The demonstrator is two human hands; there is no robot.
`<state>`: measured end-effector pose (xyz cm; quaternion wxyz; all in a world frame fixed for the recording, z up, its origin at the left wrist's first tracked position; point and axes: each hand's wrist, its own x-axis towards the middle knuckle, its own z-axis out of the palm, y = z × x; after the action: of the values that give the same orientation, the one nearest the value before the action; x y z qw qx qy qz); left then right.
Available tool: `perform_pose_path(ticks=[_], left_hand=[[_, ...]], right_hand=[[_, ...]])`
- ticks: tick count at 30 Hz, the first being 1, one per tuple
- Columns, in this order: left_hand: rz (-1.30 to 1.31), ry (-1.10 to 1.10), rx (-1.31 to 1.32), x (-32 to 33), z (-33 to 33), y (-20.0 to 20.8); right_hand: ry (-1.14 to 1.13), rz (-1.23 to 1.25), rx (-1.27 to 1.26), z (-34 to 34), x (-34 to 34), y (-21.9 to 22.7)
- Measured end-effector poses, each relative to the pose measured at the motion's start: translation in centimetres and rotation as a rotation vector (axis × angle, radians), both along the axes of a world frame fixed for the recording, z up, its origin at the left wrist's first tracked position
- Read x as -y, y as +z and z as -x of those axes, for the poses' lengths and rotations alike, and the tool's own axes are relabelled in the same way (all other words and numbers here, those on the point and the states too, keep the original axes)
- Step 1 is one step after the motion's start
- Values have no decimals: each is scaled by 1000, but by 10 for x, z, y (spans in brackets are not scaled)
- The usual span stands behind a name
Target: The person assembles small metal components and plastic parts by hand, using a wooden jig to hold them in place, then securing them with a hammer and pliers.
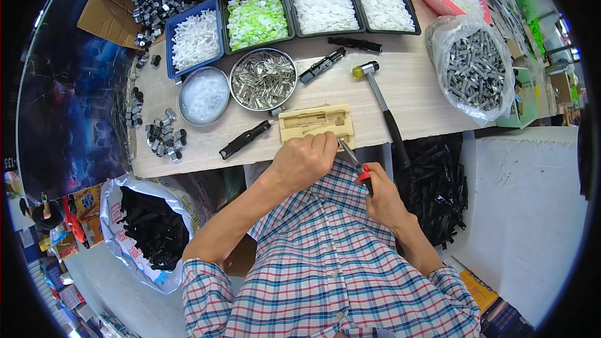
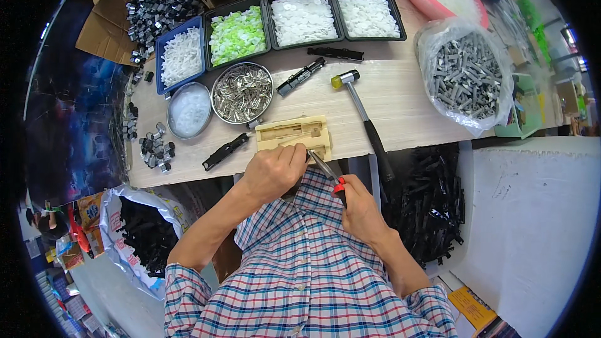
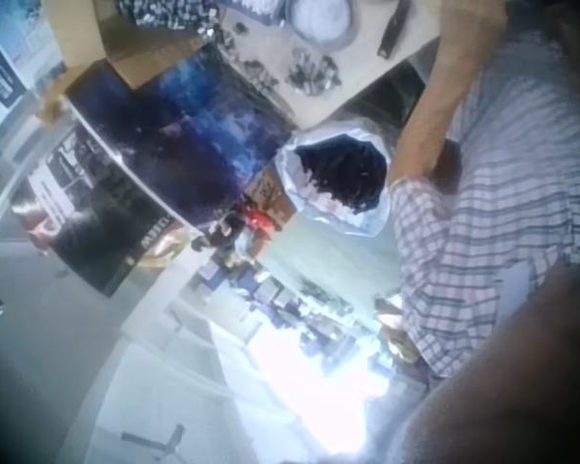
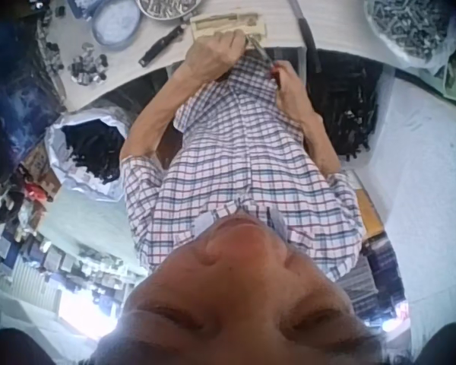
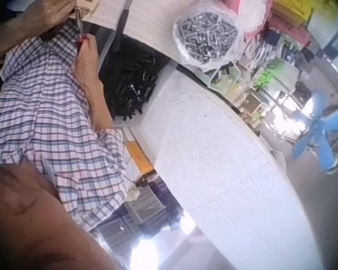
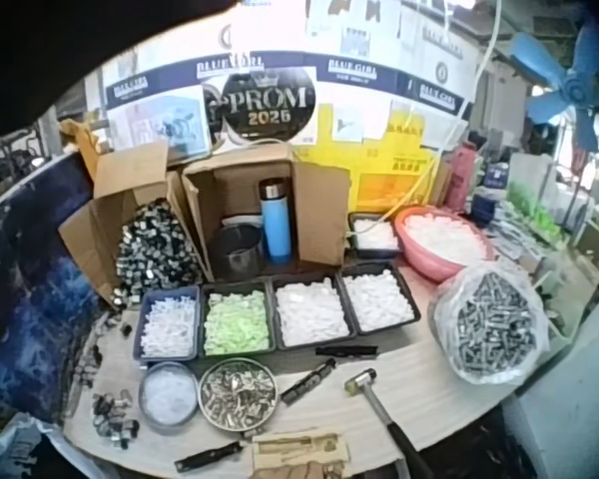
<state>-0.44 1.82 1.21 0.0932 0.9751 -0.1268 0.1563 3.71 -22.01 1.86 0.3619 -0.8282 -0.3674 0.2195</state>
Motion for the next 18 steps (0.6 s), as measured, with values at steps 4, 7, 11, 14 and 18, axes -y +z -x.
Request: perform_pose_path(ticks=[4, 7, 11, 14, 18], left_hand=[[110, -25, 31, -1, 4, 6], [379, -37, -9, -2, 9, 10], [803, -81, -203, -7, 18, 7], [915, -28, -351, -5, 25, 5], [1050, 24, -563, -3, 28, 7]], right_hand=[[55, -23, 7, -5, 6, -2], [126, -65, 32, -9, 10, -2], [172, -62, -17, -12, 13, 3], [182, -57, -29, -10, 14, 1], [149, -27, -27, -7, 15, -2]])
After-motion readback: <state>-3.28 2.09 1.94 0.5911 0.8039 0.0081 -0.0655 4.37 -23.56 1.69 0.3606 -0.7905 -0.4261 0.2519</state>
